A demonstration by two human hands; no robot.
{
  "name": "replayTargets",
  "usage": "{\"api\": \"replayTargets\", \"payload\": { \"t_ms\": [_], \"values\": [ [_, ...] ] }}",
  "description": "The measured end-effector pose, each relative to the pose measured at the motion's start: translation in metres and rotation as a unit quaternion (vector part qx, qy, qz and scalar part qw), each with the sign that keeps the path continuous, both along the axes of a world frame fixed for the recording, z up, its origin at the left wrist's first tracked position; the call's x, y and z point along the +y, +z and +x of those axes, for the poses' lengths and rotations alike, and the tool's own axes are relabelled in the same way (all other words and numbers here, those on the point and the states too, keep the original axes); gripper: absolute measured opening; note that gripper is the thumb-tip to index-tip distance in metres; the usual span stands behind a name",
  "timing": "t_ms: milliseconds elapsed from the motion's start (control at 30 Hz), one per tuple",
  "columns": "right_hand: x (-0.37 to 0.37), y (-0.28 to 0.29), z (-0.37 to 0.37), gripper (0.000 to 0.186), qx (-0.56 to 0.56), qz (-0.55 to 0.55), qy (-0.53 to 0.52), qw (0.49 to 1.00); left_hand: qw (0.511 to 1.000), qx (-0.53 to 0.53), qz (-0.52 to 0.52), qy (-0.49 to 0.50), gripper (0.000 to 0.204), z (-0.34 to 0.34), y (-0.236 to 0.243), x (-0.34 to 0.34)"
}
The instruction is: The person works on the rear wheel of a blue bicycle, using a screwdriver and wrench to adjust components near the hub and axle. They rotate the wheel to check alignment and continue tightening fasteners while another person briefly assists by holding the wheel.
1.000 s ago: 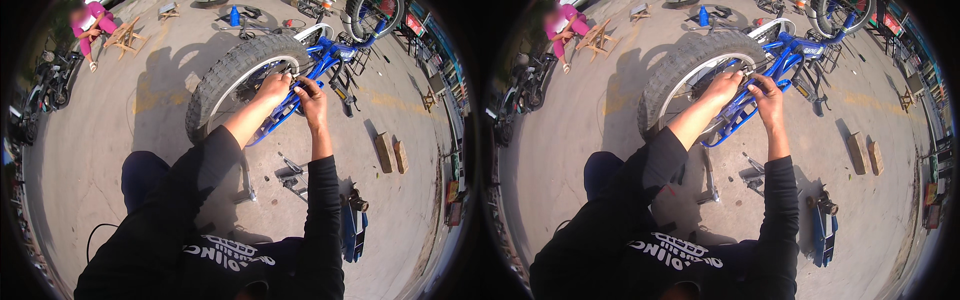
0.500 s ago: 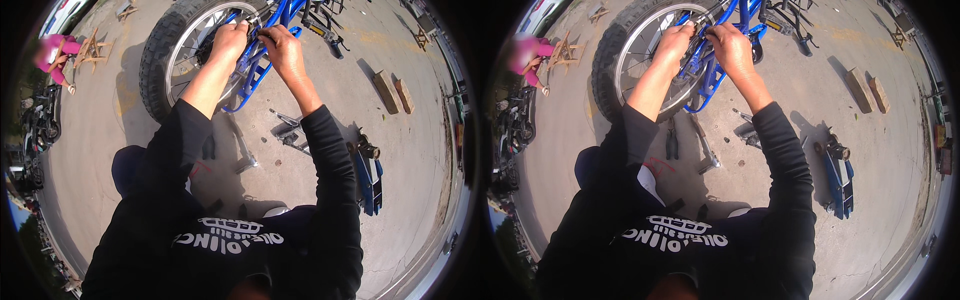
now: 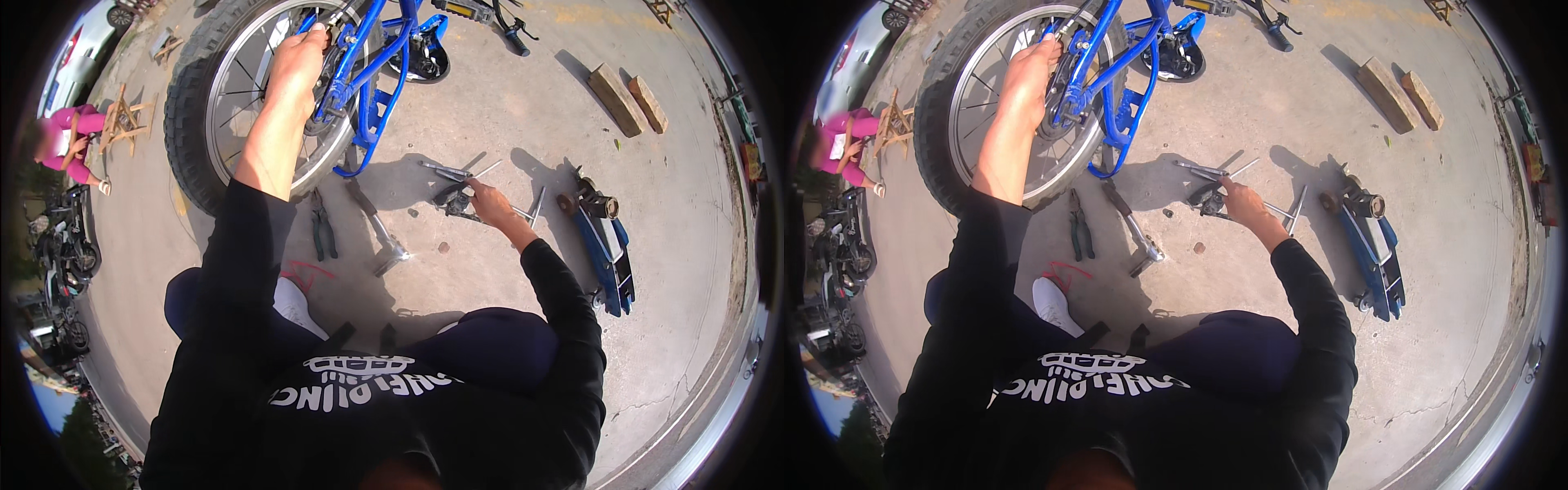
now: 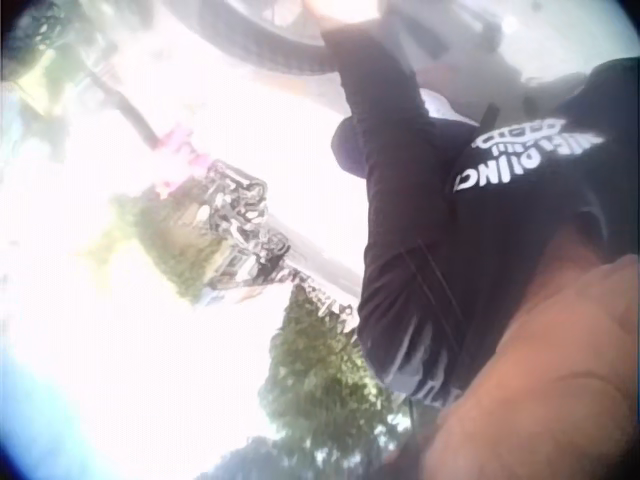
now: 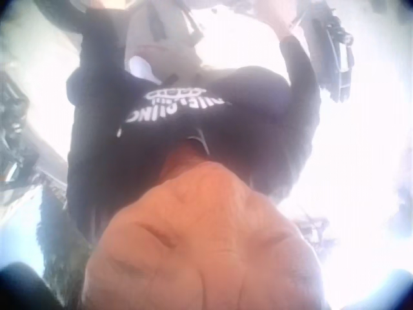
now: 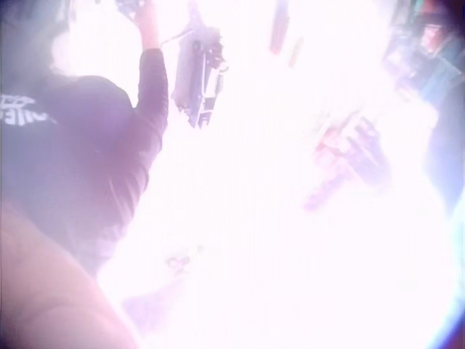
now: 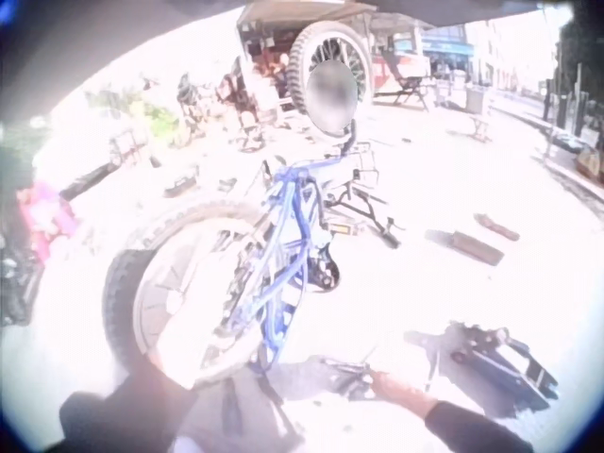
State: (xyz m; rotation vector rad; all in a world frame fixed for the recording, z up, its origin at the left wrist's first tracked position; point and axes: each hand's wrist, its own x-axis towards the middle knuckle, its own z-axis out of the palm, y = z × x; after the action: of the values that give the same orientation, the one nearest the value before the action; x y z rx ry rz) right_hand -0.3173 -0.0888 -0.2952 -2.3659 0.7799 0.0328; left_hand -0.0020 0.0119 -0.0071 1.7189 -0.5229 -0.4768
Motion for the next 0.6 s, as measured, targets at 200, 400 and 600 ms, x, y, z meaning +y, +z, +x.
{"api": "replayTargets", "payload": {
  "t_ms": [200,400,600],
  "values": [
    [0.036,-0.015,0.053,0.033,0.002,-0.211,0.194,0.958,0.998,0.041,-0.043,0.007,0.031,0.016,-0.005,0.010],
    [0.018,-0.017,0.065,0.018,-0.014,-0.294,0.205,0.933,0.999,0.014,-0.022,-0.019,0.035,0.004,0.001,-0.001],
    [-0.002,0.166,0.062,0.032,-0.347,-0.205,-0.149,0.903,1.000,0.017,-0.003,0.002,0.035,0.005,0.000,0.008]
  ]
}}
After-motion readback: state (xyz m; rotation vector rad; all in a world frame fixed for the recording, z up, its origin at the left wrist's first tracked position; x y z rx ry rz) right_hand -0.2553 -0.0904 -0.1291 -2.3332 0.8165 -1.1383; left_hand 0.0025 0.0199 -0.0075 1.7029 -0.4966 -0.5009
